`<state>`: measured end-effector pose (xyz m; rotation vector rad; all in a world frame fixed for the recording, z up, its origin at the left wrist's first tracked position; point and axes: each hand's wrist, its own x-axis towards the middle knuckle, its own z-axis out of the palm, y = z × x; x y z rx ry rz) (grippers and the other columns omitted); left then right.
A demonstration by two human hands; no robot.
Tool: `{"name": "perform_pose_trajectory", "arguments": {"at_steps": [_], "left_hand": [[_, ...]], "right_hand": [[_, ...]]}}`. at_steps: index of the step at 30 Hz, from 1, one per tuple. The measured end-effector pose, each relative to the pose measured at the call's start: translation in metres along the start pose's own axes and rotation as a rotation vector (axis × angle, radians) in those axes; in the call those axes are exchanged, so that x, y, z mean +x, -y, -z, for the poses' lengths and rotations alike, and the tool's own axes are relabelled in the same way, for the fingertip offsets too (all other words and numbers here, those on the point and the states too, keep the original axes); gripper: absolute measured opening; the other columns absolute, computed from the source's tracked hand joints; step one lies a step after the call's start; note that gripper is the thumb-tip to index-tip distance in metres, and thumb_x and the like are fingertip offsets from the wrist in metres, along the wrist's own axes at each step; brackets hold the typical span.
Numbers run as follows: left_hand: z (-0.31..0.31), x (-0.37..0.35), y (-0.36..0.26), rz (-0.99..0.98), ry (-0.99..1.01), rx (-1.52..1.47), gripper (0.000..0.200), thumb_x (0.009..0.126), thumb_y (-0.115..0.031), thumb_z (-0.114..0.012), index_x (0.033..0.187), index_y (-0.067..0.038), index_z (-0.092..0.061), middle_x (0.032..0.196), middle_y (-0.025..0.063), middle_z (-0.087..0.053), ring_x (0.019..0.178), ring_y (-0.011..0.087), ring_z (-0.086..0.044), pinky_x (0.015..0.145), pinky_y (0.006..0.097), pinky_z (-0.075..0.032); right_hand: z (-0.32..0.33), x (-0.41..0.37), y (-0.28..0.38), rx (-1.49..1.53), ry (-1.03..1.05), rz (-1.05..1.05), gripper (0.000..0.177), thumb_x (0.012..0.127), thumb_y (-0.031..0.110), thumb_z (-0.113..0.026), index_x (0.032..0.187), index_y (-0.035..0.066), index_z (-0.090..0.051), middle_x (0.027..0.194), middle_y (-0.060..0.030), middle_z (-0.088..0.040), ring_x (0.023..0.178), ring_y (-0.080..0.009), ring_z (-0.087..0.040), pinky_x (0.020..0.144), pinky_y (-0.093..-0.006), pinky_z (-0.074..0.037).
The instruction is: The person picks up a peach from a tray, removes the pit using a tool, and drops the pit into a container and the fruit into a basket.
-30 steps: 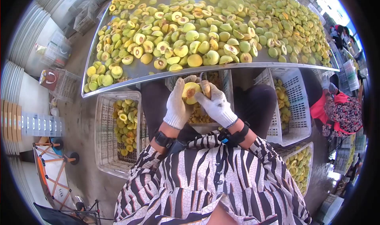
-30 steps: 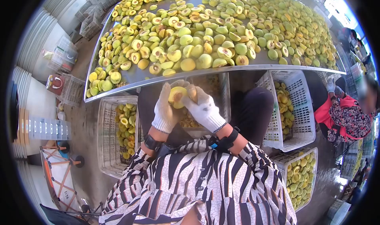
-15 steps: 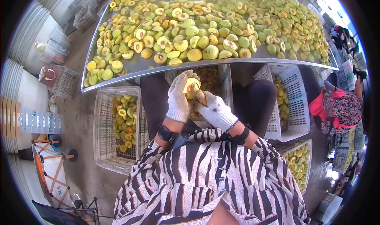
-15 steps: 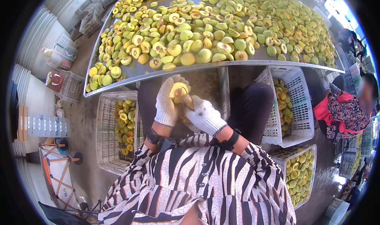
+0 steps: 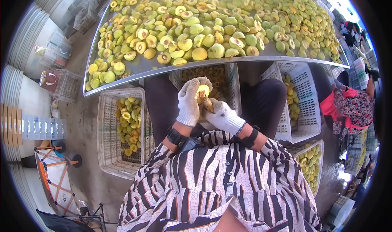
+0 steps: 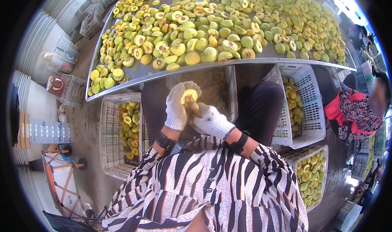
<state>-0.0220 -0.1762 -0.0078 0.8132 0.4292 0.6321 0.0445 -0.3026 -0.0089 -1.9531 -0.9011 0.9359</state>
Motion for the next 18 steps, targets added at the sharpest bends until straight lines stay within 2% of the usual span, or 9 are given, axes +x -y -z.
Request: {"name": "perform_pose_trajectory", "arguments": {"at_steps": [2,4,7,8,10,11,13,16,18], "left_hand": [[0.003,-0.002,-0.007,0.029,0.041,0.080,0.043,0.104,-0.033,-0.049,0.107,0.006,-0.066,0.098,0.0182,-0.071,0.091,0.0265,-0.069,0.086,0.0381,-0.058],[0.010,0.002,-0.011,0.072,0.139,0.134,0.047,0.105,-0.036,-0.046,0.104,0.006,-0.066,0.094,0.0184,-0.070,0.086,0.0264,-0.069,0.081,0.0371,-0.057],[0.015,0.007,-0.009,0.141,0.224,0.184,0.054,0.105,-0.042,-0.043,0.100,0.006,-0.066,0.089,0.0190,-0.070,0.080,0.0266,-0.069,0.076,0.0358,-0.057],[0.018,0.008,-0.009,0.164,0.240,0.196,0.056,0.105,-0.044,-0.043,0.099,0.006,-0.066,0.088,0.0192,-0.069,0.078,0.0266,-0.068,0.074,0.0354,-0.056],[0.022,0.012,-0.009,0.254,0.342,0.015,0.045,0.103,-0.036,-0.051,0.094,0.005,-0.067,0.087,0.0183,-0.069,0.078,0.0265,-0.068,0.073,0.0373,-0.057],[0.025,0.014,-0.009,0.299,0.393,-0.077,0.040,0.102,-0.032,-0.056,0.091,0.005,-0.068,0.086,0.0179,-0.069,0.077,0.0265,-0.068,0.072,0.0383,-0.057],[0.026,0.017,-0.005,0.312,0.453,-0.086,0.039,0.101,-0.033,-0.057,0.090,0.003,-0.068,0.085,0.0181,-0.069,0.077,0.0272,-0.068,0.074,0.0389,-0.056],[0.031,0.023,-0.004,0.307,0.551,0.028,0.038,0.100,-0.032,-0.058,0.089,0.003,-0.067,0.085,0.0171,-0.070,0.078,0.0264,-0.068,0.075,0.0374,-0.056],[0.031,0.034,-0.006,0.262,0.669,0.155,0.038,0.099,-0.032,-0.059,0.089,0.003,-0.067,0.086,0.0161,-0.070,0.078,0.0258,-0.068,0.075,0.0358,-0.055]], "right_hand": [[0.005,-0.003,0.008,0.118,0.117,-0.064,0.040,0.091,0.041,-0.066,0.110,0.006,-0.064,0.094,-0.0166,-0.072,0.085,-0.0321,-0.071,0.075,-0.0403,-0.054],[0.015,-0.008,0.022,0.289,0.287,-0.188,0.036,0.092,0.039,-0.066,0.107,0.006,-0.065,0.090,-0.0141,-0.071,0.079,-0.0294,-0.071,0.071,-0.0383,-0.054],[0.008,-0.006,0.017,-0.178,0.081,0.015,0.028,0.094,0.032,-0.065,0.102,0.005,-0.065,0.079,-0.0062,-0.067,0.066,-0.0165,-0.064,0.061,-0.0299,-0.051],[0.010,-0.007,0.017,-0.006,0.179,-0.056,0.027,0.094,0.032,-0.065,0.101,0.005,-0.065,0.078,-0.0042,-0.066,0.064,-0.0136,-0.062,0.059,-0.0277,-0.049],[0.022,-0.010,0.029,0.333,0.373,-0.195,0.026,0.094,0.030,-0.066,0.100,0.005,-0.065,0.074,-0.0001,-0.062,0.060,-0.0079,-0.056,0.055,-0.0234,-0.045],[0.023,-0.010,0.025,0.406,0.416,-0.211,0.026,0.094,0.030,-0.067,0.099,0.005,-0.065,0.075,-0.0002,-0.062,0.060,-0.0081,-0.057,0.055,-0.0235,-0.045],[0.023,-0.008,0.012,0.553,0.500,-0.247,0.026,0.093,0.030,-0.069,0.098,0.005,-0.065,0.075,-0.0003,-0.063,0.060,-0.0086,-0.058,0.055,-0.0236,-0.046],[0.007,0.002,-0.003,0.219,0.279,0.049,0.023,0.092,0.028,-0.071,0.095,0.006,-0.064,0.074,0.0008,-0.061,0.056,-0.0077,-0.055,0.051,-0.0232,-0.044],[0.022,-0.002,0.007,0.476,0.488,-0.212,0.020,0.092,0.025,-0.070,0.095,0.006,-0.062,0.072,0.0012,-0.058,0.052,-0.0069,-0.052,0.046,-0.0219,-0.041]]}}
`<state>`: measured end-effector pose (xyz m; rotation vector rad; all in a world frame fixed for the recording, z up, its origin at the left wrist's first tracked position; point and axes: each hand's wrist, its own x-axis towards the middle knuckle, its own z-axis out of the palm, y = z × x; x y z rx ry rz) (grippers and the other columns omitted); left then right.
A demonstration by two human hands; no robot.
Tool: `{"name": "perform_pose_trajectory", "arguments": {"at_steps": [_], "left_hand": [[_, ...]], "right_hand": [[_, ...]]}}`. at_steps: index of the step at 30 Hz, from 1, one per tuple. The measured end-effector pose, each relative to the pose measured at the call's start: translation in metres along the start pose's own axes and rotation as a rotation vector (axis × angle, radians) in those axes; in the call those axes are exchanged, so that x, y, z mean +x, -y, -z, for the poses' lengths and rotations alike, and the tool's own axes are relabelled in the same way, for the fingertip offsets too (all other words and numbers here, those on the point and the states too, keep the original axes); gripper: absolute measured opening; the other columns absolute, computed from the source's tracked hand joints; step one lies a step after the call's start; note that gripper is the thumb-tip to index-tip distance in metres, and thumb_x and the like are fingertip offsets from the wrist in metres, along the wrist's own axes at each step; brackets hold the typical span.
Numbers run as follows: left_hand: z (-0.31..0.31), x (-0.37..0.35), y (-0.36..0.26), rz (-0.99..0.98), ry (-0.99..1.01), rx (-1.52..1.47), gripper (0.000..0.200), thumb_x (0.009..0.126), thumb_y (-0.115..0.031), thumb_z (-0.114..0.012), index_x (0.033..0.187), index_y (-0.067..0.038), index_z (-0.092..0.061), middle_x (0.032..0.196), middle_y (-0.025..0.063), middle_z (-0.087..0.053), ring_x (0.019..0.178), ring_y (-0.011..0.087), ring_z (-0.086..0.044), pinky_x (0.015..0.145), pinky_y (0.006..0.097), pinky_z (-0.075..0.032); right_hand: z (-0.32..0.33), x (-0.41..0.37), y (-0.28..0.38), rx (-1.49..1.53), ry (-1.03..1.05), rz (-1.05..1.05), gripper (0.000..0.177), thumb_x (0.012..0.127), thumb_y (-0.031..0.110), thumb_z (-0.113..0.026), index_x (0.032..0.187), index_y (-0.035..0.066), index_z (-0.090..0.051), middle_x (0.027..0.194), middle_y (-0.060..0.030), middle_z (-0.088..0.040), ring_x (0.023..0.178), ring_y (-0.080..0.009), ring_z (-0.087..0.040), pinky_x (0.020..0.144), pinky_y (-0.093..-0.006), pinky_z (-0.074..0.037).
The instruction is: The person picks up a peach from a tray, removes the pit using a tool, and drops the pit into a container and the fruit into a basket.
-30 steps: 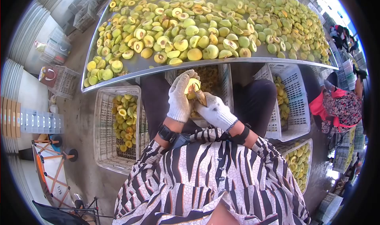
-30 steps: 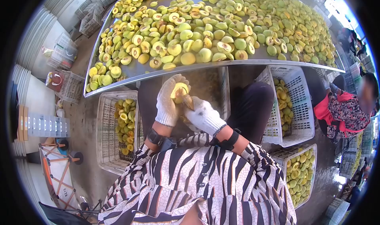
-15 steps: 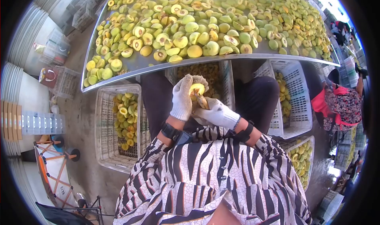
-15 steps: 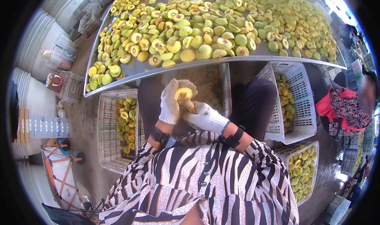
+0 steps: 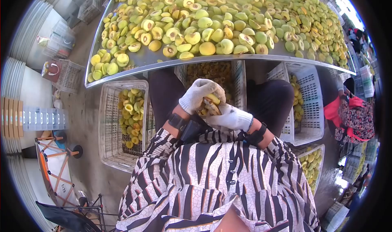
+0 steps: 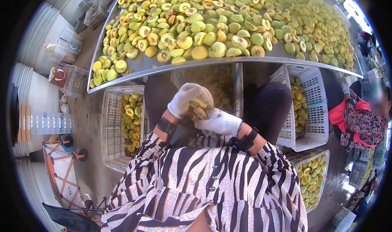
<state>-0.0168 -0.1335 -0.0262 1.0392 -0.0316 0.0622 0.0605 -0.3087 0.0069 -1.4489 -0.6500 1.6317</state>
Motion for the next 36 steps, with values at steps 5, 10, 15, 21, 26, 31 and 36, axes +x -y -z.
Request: {"name": "perform_pose_trajectory", "arguments": {"at_steps": [5,10,15,21,26,31,36], "left_hand": [[-0.009,0.009,-0.010,-0.168,-0.021,0.088,0.034,0.100,-0.030,-0.060,0.092,0.002,-0.069,0.088,0.0140,-0.072,0.080,0.0225,-0.069,0.075,0.0317,-0.055],[0.016,-0.009,-0.025,-0.416,-0.867,0.398,0.017,0.095,-0.016,-0.066,0.104,-0.002,-0.070,0.091,0.0128,-0.072,0.088,0.0239,-0.068,0.083,0.0326,-0.055],[0.077,-0.075,-0.100,-0.280,-1.551,1.711,0.038,0.092,-0.025,-0.072,0.121,0.000,-0.067,0.122,0.0195,-0.065,0.110,0.0323,-0.063,0.099,0.0399,-0.049],[0.118,-0.010,-0.101,0.197,-1.079,1.519,0.058,0.087,-0.041,-0.069,0.132,-0.004,-0.060,0.131,0.0213,-0.062,0.123,0.0355,-0.059,0.105,0.0427,-0.045],[0.144,0.056,-0.088,0.503,-0.732,1.717,0.047,0.084,-0.039,-0.065,0.121,-0.011,-0.065,0.119,0.0205,-0.066,0.112,0.0381,-0.063,0.094,0.0456,-0.050],[0.123,0.050,-0.090,0.209,-1.010,1.519,0.041,0.084,-0.035,-0.067,0.113,-0.006,-0.066,0.111,0.0218,-0.068,0.103,0.0355,-0.067,0.089,0.0445,-0.053],[0.074,0.000,-0.072,-0.161,-0.708,-0.139,0.037,0.099,-0.026,-0.057,0.124,0.001,-0.055,0.117,0.0185,-0.064,0.108,0.0353,-0.065,0.087,0.0480,-0.058]], "right_hand": [[0.015,0.007,-0.020,0.757,0.383,-0.071,0.020,0.091,0.019,-0.070,0.097,0.003,-0.060,0.066,0.0003,-0.051,0.043,-0.0050,-0.042,0.033,-0.0199,-0.032],[0.032,0.015,-0.021,0.520,0.169,-0.016,0.020,0.092,0.020,-0.069,0.096,0.003,-0.058,0.068,-0.0001,-0.053,0.045,-0.0044,-0.043,0.036,-0.0196,-0.034],[0.045,0.039,-0.021,0.550,-0.357,-0.241,0.020,0.093,0.025,-0.069,0.100,0.009,-0.059,0.069,0.0011,-0.054,0.048,-0.0042,-0.046,0.041,-0.0194,-0.036],[0.039,0.054,-0.015,0.243,-0.380,-0.279,0.023,0.092,0.025,-0.071,0.089,0.005,-0.060,0.069,-0.0017,-0.060,0.047,-0.0089,-0.053,0.042,-0.0256,-0.044],[0.040,0.054,-0.031,0.259,-0.421,-0.192,0.023,0.092,0.026,-0.071,0.094,0.005,-0.061,0.070,-0.0012,-0.060,0.050,-0.0091,-0.055,0.046,-0.0255,-0.046],[0.038,0.045,-0.030,0.200,-0.477,-0.136,0.025,0.091,0.027,-0.069,0.095,0.004,-0.060,0.069,-0.0042,-0.061,0.050,-0.0132,-0.057,0.045,-0.0284,-0.046],[0.024,0.029,0.002,-0.012,-0.487,0.050,0.027,0.092,0.029,-0.065,0.102,0.004,-0.063,0.076,-0.0098,-0.067,0.059,-0.0203,-0.065,0.056,-0.0333,-0.052]]}}
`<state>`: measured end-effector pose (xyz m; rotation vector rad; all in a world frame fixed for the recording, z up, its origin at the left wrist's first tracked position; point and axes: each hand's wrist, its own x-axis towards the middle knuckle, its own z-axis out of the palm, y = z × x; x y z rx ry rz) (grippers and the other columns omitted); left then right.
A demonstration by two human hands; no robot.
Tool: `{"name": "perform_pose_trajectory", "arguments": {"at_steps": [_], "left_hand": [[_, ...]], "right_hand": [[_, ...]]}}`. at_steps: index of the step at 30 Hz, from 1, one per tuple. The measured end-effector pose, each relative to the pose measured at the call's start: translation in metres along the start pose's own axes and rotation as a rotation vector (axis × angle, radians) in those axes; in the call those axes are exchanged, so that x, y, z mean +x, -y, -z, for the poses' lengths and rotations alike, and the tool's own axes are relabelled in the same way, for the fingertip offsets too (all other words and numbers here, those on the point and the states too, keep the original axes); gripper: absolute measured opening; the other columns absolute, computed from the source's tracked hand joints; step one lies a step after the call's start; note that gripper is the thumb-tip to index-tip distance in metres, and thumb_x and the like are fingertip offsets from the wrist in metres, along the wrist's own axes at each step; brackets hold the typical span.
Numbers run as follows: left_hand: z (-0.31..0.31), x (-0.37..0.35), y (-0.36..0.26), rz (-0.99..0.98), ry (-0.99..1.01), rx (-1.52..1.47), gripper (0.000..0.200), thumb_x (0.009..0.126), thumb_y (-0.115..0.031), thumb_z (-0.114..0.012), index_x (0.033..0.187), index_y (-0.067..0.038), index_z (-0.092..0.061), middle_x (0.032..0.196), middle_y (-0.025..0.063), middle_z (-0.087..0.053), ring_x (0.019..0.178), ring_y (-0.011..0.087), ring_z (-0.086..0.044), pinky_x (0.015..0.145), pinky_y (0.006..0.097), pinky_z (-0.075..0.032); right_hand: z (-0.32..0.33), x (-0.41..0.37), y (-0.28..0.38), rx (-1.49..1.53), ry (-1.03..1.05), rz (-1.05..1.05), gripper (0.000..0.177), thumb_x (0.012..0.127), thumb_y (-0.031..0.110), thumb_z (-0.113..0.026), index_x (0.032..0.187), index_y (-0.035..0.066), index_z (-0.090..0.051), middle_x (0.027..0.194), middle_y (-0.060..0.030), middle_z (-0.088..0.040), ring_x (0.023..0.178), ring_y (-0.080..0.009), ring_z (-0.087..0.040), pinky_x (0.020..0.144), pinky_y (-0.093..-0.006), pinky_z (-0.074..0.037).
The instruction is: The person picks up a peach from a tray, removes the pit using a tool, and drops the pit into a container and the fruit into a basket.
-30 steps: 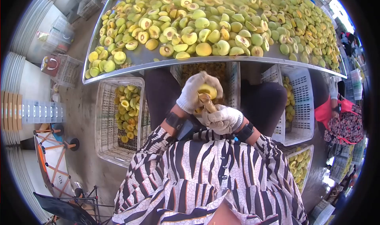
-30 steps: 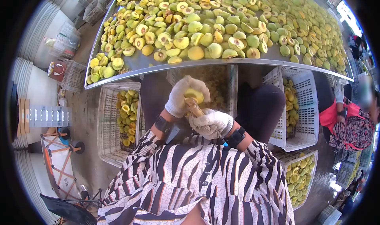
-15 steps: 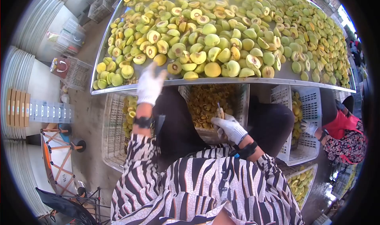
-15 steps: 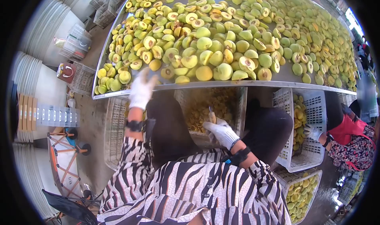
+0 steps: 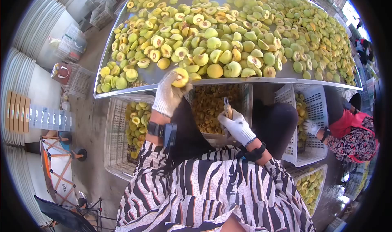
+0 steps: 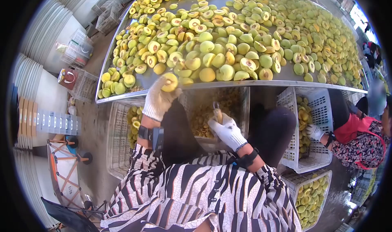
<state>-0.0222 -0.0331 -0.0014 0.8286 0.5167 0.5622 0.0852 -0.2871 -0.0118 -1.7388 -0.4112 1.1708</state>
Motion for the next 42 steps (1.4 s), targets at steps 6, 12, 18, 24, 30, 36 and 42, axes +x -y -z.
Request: {"name": "perform_pose_trajectory", "arguments": {"at_steps": [6,12,18,24,30,36,42], "left_hand": [[-0.034,-0.053,0.034,0.240,0.032,-0.394,0.034,0.100,-0.021,-0.058,0.124,0.002,-0.053,0.117,0.0211,-0.063,0.107,0.0356,-0.064,0.091,0.0505,-0.056],[-0.050,-0.074,0.051,0.252,0.137,-0.468,0.030,0.087,-0.012,-0.058,0.113,0.004,-0.060,0.110,0.0226,-0.065,0.104,0.0389,-0.063,0.097,0.0509,-0.052],[-0.072,-0.087,0.047,0.187,0.141,-0.464,0.028,0.088,-0.015,-0.056,0.107,0.004,-0.064,0.105,0.0221,-0.066,0.099,0.0375,-0.065,0.093,0.0494,-0.054],[-0.081,-0.085,0.063,0.170,-0.095,-0.300,0.038,0.099,-0.036,-0.059,0.095,0.001,-0.064,0.091,0.0167,-0.068,0.081,0.0306,-0.068,0.073,0.0430,-0.059],[-0.086,-0.087,0.069,0.104,-0.120,-0.167,0.041,0.102,-0.037,-0.058,0.085,0.000,-0.064,0.082,0.0147,-0.066,0.070,0.0273,-0.067,0.064,0.0387,-0.059],[-0.073,-0.086,0.067,0.058,0.183,-0.070,0.044,0.104,-0.035,-0.055,0.080,0.002,-0.064,0.079,0.0162,-0.065,0.068,0.0283,-0.066,0.062,0.0385,-0.057],[-0.059,-0.077,0.080,0.175,0.490,-0.309,0.051,0.100,-0.052,-0.054,0.077,-0.007,-0.058,0.080,0.0127,-0.062,0.075,0.0304,-0.062,0.068,0.0420,-0.053]], "right_hand": [[-0.025,-0.023,0.032,-0.486,-0.167,0.233,0.041,0.091,0.043,-0.061,0.119,0.014,-0.064,0.103,-0.0208,-0.071,0.096,-0.0410,-0.069,0.084,-0.0470,-0.054],[-0.031,-0.037,0.028,-0.575,-0.171,0.195,0.039,0.091,0.044,-0.061,0.115,0.014,-0.063,0.101,-0.0224,-0.071,0.096,-0.0437,-0.068,0.082,-0.0491,-0.054],[-0.030,-0.043,0.018,-0.583,-0.166,0.182,0.037,0.091,0.042,-0.060,0.114,0.012,-0.063,0.100,-0.0233,-0.070,0.095,-0.0440,-0.068,0.080,-0.0498,-0.054],[-0.030,-0.041,0.007,-0.443,-0.077,0.243,0.037,0.091,0.038,-0.063,0.111,0.007,-0.064,0.096,-0.0220,-0.071,0.092,-0.0429,-0.068,0.079,-0.0454,-0.054],[-0.025,-0.051,0.015,-0.545,-0.045,0.206,0.039,0.091,0.035,-0.065,0.113,0.003,-0.064,0.091,-0.0198,-0.071,0.083,-0.0323,-0.071,0.075,-0.0387,-0.053],[-0.022,-0.047,0.004,-0.361,0.185,0.132,0.038,0.091,0.035,-0.067,0.113,0.004,-0.066,0.090,-0.0129,-0.072,0.081,-0.0225,-0.070,0.074,-0.0349,-0.053],[-0.018,-0.056,0.008,0.194,0.482,-0.051,0.024,0.094,0.027,-0.068,0.102,0.005,-0.065,0.074,0.0002,-0.061,0.064,-0.0088,-0.056,0.059,-0.0245,-0.045]]}}
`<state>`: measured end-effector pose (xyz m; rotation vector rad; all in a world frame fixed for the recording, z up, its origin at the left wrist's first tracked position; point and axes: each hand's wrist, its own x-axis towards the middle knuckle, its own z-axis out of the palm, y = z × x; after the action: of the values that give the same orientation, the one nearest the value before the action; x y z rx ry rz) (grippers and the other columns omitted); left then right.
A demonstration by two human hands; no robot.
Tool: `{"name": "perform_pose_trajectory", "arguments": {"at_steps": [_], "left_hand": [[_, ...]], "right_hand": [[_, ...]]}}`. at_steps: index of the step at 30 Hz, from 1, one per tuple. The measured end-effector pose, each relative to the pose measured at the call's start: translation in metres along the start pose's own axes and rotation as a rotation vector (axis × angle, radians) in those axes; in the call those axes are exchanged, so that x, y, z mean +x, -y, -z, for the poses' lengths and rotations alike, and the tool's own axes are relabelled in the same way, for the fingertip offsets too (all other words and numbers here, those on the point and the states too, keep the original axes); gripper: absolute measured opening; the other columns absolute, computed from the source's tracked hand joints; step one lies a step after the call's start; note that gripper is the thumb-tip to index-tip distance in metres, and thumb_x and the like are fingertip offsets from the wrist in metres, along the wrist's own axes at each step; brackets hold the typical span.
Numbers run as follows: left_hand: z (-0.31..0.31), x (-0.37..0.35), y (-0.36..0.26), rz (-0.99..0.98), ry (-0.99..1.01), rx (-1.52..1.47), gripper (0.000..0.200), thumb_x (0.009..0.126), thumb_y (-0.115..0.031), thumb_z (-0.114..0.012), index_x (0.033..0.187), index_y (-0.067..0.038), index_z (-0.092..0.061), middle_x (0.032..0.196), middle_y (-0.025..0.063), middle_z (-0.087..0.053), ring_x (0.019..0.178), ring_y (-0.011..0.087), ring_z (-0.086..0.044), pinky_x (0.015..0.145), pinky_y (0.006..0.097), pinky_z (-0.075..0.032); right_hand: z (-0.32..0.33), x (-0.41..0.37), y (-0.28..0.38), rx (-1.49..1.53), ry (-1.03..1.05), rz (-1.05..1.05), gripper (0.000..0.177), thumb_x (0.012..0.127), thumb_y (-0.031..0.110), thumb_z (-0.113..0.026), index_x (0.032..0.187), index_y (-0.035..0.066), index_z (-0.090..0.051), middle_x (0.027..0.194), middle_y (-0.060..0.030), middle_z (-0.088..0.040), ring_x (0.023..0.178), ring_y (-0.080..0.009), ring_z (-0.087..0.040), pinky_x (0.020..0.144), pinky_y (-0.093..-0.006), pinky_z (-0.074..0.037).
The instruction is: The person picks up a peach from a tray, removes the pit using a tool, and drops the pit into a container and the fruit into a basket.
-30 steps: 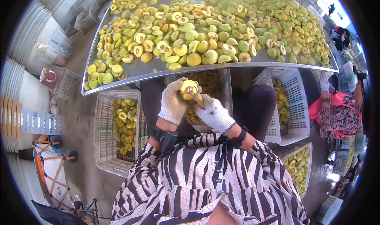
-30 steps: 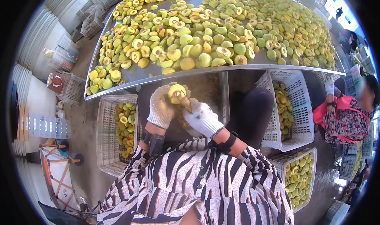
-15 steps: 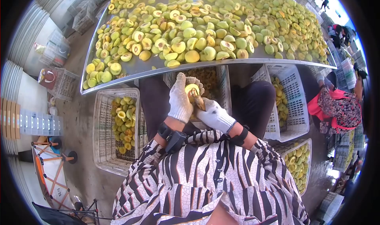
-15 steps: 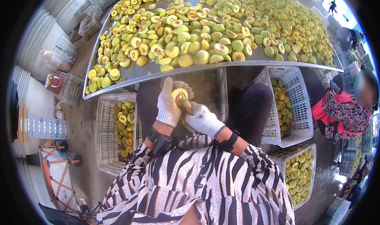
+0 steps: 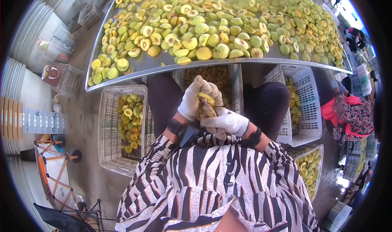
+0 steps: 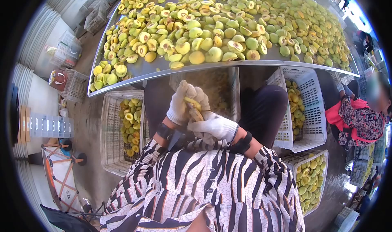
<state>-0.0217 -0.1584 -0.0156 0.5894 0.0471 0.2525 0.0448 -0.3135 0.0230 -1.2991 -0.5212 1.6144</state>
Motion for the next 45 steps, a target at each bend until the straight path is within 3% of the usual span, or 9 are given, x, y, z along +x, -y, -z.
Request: {"name": "perform_pose_trajectory", "arguments": {"at_steps": [11,17,19,20,21,30,34,38,45], "left_hand": [[0.011,0.006,-0.022,-0.069,-0.597,-0.410,0.040,0.102,-0.042,-0.054,0.084,-0.007,-0.061,0.084,0.0118,-0.066,0.076,0.0290,-0.065,0.072,0.0440,-0.058],[0.044,-0.039,-0.129,-0.561,-1.207,1.254,0.035,0.097,-0.029,-0.064,0.117,-0.001,-0.067,0.114,0.0184,-0.069,0.106,0.0276,-0.066,0.091,0.0394,-0.053],[0.054,-0.033,-0.146,-0.563,-1.218,1.609,0.041,0.095,-0.029,-0.067,0.124,0.000,-0.065,0.120,0.0185,-0.068,0.111,0.0280,-0.064,0.097,0.0371,-0.049],[0.060,-0.026,-0.151,-0.561,-1.222,1.784,0.045,0.094,-0.030,-0.068,0.127,0.000,-0.063,0.123,0.0185,-0.067,0.113,0.0283,-0.064,0.099,0.0360,-0.047],[0.070,-0.009,-0.146,-0.573,-1.092,1.442,0.051,0.092,-0.033,-0.069,0.132,-0.002,-0.061,0.131,0.0193,-0.063,0.121,0.0292,-0.061,0.103,0.0370,-0.045],[0.056,0.132,-0.120,0.028,-0.870,1.761,0.061,0.089,-0.050,-0.066,0.128,-0.003,-0.064,0.116,0.0209,-0.070,0.105,0.0329,-0.068,0.092,0.0398,-0.051],[0.097,0.118,-0.114,-0.272,-0.899,0.834,0.046,0.089,-0.025,-0.069,0.126,0.001,-0.065,0.104,0.0123,-0.072,0.088,0.0164,-0.068,0.074,0.0265,-0.053],[0.095,0.064,-0.124,-0.301,-0.647,0.087,0.025,0.098,-0.023,-0.061,0.113,-0.003,-0.061,0.099,0.0116,-0.065,0.080,0.0251,-0.065,0.074,0.0378,-0.060],[0.036,0.013,-0.075,-0.154,-0.513,-0.110,0.036,0.103,-0.026,-0.053,0.124,0.003,-0.056,0.116,0.0212,-0.062,0.108,0.0376,-0.062,0.090,0.0521,-0.056]], "right_hand": [[0.038,0.020,-0.007,0.329,0.313,-0.053,0.025,0.092,0.025,-0.070,0.099,0.003,-0.061,0.068,0.0015,-0.054,0.047,-0.0062,-0.044,0.041,-0.0212,-0.035],[0.070,0.048,-0.003,-0.863,-0.263,-0.007,0.032,0.093,0.037,-0.063,0.104,0.007,-0.065,0.080,-0.0107,-0.068,0.064,-0.0202,-0.065,0.060,-0.0335,-0.052],[0.067,0.051,-0.004,-1.165,-0.534,0.262,0.034,0.091,0.037,-0.064,0.103,0.005,-0.064,0.081,-0.0140,-0.069,0.067,-0.0246,-0.069,0.062,-0.0361,-0.054],[0.071,0.054,0.003,-0.935,-0.402,-0.048,0.039,0.091,0.040,-0.062,0.107,0.005,-0.064,0.092,-0.0204,-0.071,0.082,-0.0345,-0.071,0.072,-0.0414,-0.055],[0.059,0.048,0.021,-0.781,-0.346,-0.151,0.040,0.091,0.041,-0.061,0.109,0.006,-0.064,0.096,-0.0214,-0.071,0.091,-0.0373,-0.070,0.077,-0.0425,-0.055],[0.073,0.063,-0.017,-0.957,-0.419,-0.111,0.045,0.091,0.047,-0.057,0.113,0.009,-0.064,0.110,-0.0245,-0.069,0.107,-0.0433,-0.065,0.091,-0.0499,-0.051],[0.070,0.060,-0.011,-0.953,-0.422,-0.100,0.044,0.091,0.044,-0.059,0.114,0.007,-0.063,0.108,-0.0257,-0.068,0.105,-0.0434,-0.065,0.088,-0.0485,-0.052],[0.060,0.060,-0.010,-0.810,-0.446,0.041,0.042,0.090,0.041,-0.062,0.112,0.004,-0.063,0.104,-0.0257,-0.069,0.100,-0.0420,-0.067,0.084,-0.0453,-0.052],[0.011,0.047,0.023,-0.631,-0.482,0.177,0.043,0.091,0.041,-0.063,0.114,0.005,-0.064,0.101,-0.0251,-0.070,0.095,-0.0420,-0.068,0.083,-0.0452,-0.053]]}}
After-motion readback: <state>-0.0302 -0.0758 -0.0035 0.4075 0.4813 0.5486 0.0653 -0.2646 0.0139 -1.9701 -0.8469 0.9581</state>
